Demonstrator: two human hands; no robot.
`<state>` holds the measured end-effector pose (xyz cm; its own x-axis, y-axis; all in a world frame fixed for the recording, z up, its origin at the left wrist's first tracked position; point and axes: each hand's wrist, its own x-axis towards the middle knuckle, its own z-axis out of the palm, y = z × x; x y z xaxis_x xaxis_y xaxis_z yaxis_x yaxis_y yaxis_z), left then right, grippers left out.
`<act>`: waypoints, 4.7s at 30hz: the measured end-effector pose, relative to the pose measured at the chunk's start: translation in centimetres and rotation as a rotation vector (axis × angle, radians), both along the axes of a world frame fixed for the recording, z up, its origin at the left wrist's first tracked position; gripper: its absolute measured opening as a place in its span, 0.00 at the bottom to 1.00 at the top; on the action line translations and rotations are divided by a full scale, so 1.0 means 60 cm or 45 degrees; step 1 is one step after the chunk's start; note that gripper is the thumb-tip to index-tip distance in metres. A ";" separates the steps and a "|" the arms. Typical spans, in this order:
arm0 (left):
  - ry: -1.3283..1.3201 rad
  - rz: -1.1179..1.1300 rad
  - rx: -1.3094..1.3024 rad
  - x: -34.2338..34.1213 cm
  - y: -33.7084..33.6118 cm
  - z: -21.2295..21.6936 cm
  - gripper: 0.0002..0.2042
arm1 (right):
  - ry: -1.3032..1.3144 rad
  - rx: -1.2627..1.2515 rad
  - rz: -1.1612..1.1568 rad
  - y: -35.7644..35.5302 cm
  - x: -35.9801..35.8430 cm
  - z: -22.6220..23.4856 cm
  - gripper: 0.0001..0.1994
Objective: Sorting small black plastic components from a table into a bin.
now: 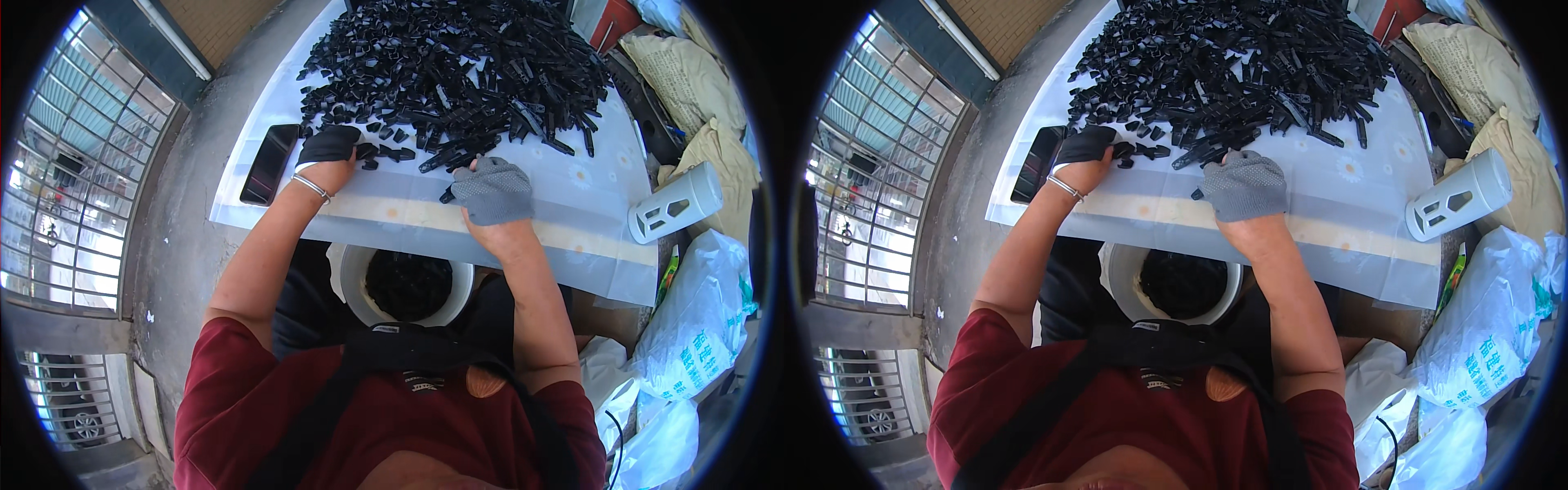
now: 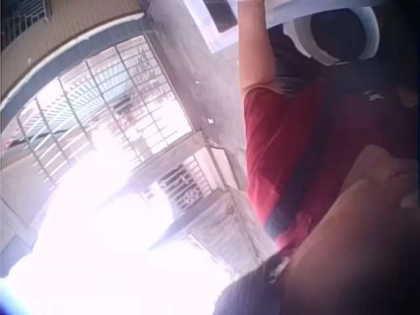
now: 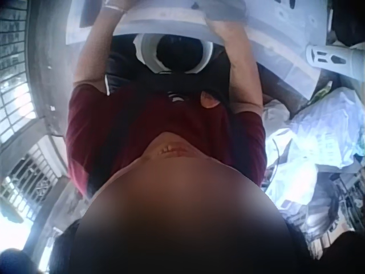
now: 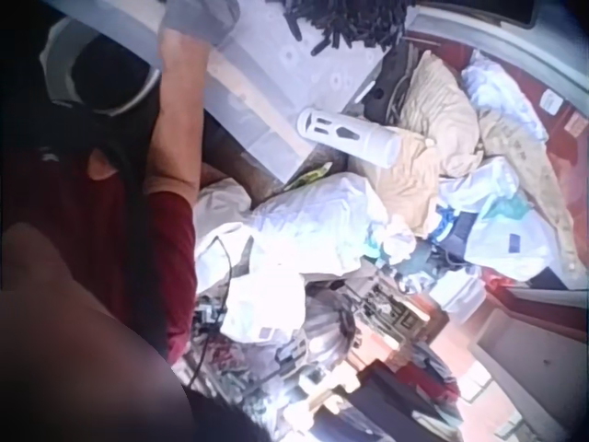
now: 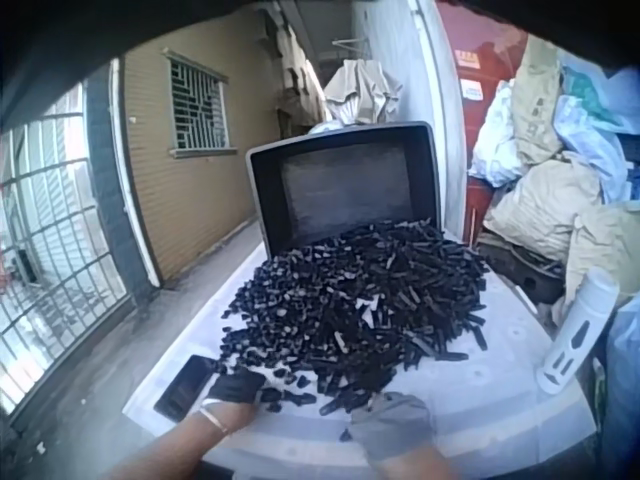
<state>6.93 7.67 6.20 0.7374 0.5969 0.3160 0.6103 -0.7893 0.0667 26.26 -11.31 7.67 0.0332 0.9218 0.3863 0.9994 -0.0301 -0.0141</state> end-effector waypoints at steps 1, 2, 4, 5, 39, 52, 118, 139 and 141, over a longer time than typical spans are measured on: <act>-0.049 0.033 -0.019 -0.003 -0.004 0.001 0.11 | -0.014 0.023 -0.004 -0.001 0.000 -0.004 0.12; -0.098 0.061 -0.036 -0.004 -0.006 0.002 0.11 | -0.029 0.048 -0.012 -0.002 0.002 -0.007 0.10; -0.085 0.067 -0.060 -0.006 -0.014 0.009 0.11 | -0.016 0.155 0.045 0.001 0.009 -0.012 0.09; -0.069 0.076 -0.087 -0.008 -0.017 0.012 0.10 | 0.001 0.257 0.106 0.003 0.009 -0.013 0.08; -0.387 -0.228 -0.937 -0.020 -0.184 0.063 0.19 | 0.804 0.039 0.492 -0.026 -0.069 -0.003 0.14; -1.625 0.041 -2.562 -0.013 -0.252 -0.021 0.11 | 0.483 0.364 0.549 -0.062 -0.087 -0.030 0.10; -0.382 -0.202 -1.303 -0.006 -0.207 0.062 0.20 | 0.732 0.081 0.476 -0.066 -0.048 0.007 0.12; -0.710 -0.151 -1.453 -0.012 -0.214 0.048 0.22 | 0.465 0.130 0.366 -0.069 -0.055 0.010 0.10; -0.551 -0.155 -1.313 -0.010 -0.213 0.055 0.20 | 0.337 0.171 0.403 -0.070 -0.058 0.009 0.09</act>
